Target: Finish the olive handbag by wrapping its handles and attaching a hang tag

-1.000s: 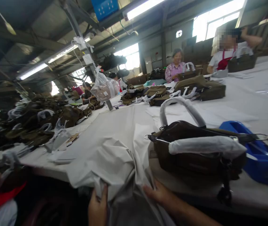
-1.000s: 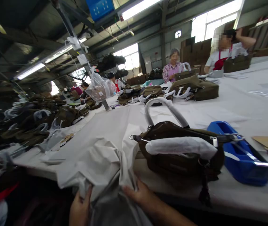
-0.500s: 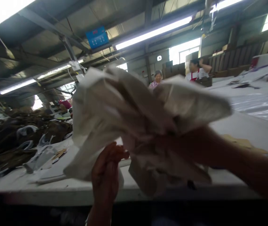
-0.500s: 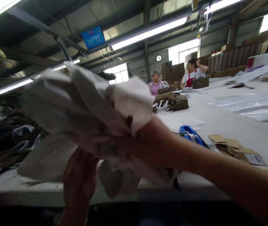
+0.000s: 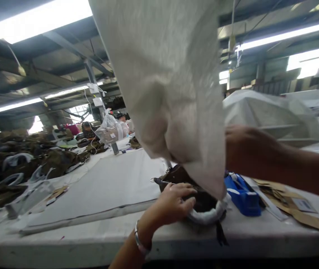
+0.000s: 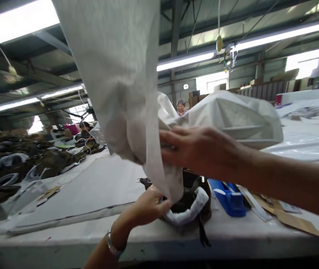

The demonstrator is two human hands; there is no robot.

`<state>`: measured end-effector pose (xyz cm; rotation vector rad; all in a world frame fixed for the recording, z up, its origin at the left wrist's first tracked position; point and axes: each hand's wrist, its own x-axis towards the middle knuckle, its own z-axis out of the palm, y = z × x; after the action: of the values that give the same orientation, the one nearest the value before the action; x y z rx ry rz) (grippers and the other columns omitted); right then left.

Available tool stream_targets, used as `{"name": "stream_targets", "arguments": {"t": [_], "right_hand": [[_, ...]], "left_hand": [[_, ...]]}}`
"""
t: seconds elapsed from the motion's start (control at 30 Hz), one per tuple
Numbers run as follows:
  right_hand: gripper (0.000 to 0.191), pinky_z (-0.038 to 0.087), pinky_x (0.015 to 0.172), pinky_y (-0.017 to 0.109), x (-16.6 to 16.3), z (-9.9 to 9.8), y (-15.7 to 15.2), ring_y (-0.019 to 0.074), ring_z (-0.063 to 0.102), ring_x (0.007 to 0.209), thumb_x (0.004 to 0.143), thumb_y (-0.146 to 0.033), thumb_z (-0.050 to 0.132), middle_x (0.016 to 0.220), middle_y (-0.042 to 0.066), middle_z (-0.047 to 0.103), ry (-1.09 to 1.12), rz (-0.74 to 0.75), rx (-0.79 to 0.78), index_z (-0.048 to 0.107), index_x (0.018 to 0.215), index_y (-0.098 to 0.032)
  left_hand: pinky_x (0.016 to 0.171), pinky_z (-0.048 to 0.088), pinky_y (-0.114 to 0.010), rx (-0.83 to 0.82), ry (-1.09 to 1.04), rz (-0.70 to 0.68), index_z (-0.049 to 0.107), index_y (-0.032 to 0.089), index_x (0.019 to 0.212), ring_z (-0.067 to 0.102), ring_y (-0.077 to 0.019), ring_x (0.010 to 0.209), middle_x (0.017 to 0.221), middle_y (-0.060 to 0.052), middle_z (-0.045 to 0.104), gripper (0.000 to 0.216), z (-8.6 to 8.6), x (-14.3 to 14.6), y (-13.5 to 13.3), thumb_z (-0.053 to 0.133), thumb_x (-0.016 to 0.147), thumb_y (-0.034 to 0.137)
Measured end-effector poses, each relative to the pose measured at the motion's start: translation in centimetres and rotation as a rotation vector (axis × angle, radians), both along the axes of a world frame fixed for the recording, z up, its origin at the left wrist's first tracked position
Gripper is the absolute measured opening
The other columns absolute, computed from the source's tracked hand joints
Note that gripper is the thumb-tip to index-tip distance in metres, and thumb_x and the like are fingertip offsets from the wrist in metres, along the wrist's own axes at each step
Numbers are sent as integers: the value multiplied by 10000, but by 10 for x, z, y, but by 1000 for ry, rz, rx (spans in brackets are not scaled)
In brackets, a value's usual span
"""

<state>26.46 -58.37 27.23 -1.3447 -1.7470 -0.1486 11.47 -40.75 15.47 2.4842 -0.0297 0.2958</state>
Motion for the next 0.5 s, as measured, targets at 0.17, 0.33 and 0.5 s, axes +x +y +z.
{"name": "stream_targets", "arguments": {"t": [0.17,0.33,0.5], "right_hand": [[551,349,1224,481,10,-61,18,273,598,1330,869,8,627,1490,36,600,-593,-60,-152,691,1324,-296],[589,274,1264,495,35,-99,24,261,578,1362,833,28,652,1403,48,669,-518,41,-233,700,1316,-306],[562,538,1014,339,46,-54,10,250,685,1202,871,-130,672,1359,120,688,-355,72,-357,625,1423,-226]], "left_hand": [[1032,533,-478,302,-141,17,738,179,1168,691,-348,1114,1198,-158,752,312,-12,-11,-24,587,894,175],[839,612,-268,188,-292,-177,749,203,1113,765,-219,895,1005,-78,799,231,4,-24,-44,588,956,146],[897,600,-205,225,-630,-19,713,213,1149,759,-153,966,1083,-40,789,199,26,-26,-29,647,970,160]]}}
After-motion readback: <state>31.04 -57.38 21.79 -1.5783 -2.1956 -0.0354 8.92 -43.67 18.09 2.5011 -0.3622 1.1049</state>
